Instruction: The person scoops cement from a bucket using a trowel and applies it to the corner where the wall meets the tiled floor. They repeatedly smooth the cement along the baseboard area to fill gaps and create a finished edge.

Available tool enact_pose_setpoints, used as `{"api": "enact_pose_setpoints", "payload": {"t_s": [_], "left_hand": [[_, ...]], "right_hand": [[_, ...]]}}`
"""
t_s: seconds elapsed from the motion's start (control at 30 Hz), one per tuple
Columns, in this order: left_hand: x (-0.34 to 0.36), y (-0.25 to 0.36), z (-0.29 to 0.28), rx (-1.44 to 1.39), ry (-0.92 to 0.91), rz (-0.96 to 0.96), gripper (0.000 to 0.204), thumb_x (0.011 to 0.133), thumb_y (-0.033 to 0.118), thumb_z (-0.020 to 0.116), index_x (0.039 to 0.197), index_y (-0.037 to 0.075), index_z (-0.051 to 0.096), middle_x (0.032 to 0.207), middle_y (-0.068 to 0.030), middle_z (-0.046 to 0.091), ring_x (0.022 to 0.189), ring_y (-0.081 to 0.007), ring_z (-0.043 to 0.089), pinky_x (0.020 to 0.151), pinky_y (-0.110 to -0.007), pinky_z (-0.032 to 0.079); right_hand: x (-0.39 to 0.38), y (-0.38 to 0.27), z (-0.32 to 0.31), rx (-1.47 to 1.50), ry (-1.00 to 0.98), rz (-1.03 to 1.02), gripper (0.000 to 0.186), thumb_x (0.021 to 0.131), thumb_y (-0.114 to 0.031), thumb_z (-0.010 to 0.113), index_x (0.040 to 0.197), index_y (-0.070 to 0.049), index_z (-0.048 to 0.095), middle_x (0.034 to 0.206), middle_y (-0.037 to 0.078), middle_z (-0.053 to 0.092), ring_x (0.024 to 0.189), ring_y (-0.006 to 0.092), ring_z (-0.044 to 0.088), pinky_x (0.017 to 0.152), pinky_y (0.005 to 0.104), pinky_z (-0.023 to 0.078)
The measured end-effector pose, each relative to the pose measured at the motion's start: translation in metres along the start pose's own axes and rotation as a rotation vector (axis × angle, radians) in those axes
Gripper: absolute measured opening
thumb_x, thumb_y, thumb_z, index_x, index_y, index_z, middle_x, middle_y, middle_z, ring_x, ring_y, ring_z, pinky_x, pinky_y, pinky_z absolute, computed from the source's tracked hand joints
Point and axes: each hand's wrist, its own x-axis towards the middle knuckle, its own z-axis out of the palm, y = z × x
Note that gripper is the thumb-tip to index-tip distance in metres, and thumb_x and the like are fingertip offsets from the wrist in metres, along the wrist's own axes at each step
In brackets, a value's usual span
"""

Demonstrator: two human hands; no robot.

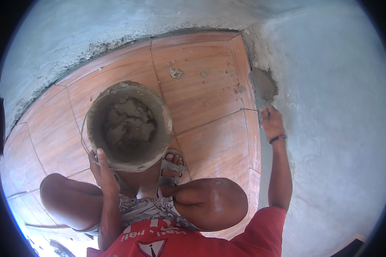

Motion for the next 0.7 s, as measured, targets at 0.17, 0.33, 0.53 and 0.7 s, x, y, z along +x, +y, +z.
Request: {"api": "enact_pose_setpoints", "payload": {"t_s": [0.17, 0.33, 0.53, 0.7], "left_hand": [[0.001, -0.007, 0.0, 0.01, 0.022, 0.026, 0.042, 0.102, 0.036, 0.053, 0.109, -0.005, 0.052, 0.091, -0.0065, 0.055, 0.086, -0.014, 0.047, 0.081, -0.029, 0.04], [0.001, -0.006, 0.002, 0.029, -0.005, -0.012, 0.042, 0.102, 0.037, 0.054, 0.106, -0.005, 0.051, 0.088, -0.0057, 0.052, 0.083, -0.0137, 0.044, 0.079, -0.029, 0.039], [-0.001, 0.0, 0.001, 0.023, 0.043, -0.006, 0.042, 0.101, 0.037, 0.055, 0.108, -0.005, 0.052, 0.09, -0.0062, 0.053, 0.085, -0.0142, 0.046, 0.08, -0.029, 0.04], [-0.002, -0.002, 0.0, 0.025, 0.002, -0.005, 0.044, 0.101, 0.037, 0.055, 0.114, -0.006, 0.052, 0.096, -0.0082, 0.056, 0.089, -0.0151, 0.048, 0.083, -0.029, 0.04]], "right_hand": [[0.027, 0.016, 0.052, 0.154, -0.112, 0.238, 0.033, 0.095, -0.023, 0.06, 0.118, 0.001, 0.063, 0.068, 0.014, 0.064, 0.051, 0.0202, 0.062, 0.051, 0.035, 0.05], [0.011, 0.114, 0.043, 0.066, 0.058, 0.172, 0.033, 0.094, -0.023, 0.061, 0.119, 0.0, 0.064, 0.062, 0.008, 0.059, 0.047, 0.0155, 0.058, 0.045, 0.0322, 0.046], [-0.014, 0.058, -0.01, 0.125, -0.086, 0.325, 0.036, 0.092, -0.021, 0.065, 0.117, 0.004, 0.065, 0.059, 0.005, 0.056, 0.046, 0.014, 0.055, 0.044, 0.0301, 0.044], [-0.037, 0.05, -0.049, 0.102, 0.019, 0.292, 0.037, 0.092, -0.021, 0.065, 0.119, 0.004, 0.065, 0.063, 0.005, 0.058, 0.048, 0.0122, 0.053, 0.044, 0.029, 0.043]]}}
